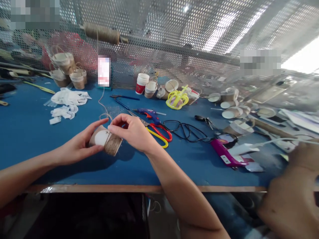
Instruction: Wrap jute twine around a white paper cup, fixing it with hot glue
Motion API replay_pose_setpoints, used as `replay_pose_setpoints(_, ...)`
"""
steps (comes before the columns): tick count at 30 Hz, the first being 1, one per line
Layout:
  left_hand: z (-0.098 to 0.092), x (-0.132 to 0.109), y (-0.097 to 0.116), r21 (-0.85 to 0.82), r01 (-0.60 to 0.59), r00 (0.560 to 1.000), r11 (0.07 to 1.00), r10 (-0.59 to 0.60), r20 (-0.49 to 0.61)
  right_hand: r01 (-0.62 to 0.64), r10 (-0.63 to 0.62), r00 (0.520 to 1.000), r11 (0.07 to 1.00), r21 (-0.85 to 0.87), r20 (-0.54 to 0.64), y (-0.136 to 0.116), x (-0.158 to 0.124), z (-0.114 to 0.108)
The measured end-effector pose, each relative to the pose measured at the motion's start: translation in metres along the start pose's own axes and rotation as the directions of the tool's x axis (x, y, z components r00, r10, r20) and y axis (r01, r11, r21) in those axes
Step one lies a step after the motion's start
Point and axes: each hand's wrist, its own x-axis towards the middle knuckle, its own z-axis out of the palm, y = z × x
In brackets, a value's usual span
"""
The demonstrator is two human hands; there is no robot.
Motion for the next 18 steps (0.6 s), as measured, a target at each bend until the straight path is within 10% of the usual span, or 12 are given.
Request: replay_pose_setpoints(18,0.0004,-0.0063,0.0071,0.102,-0.048,0.998,0.994,0.051,-0.025,-0.021,0.018,0.998,0.999,-0.037,-0.061,0.0102,0.0022,0.0053)
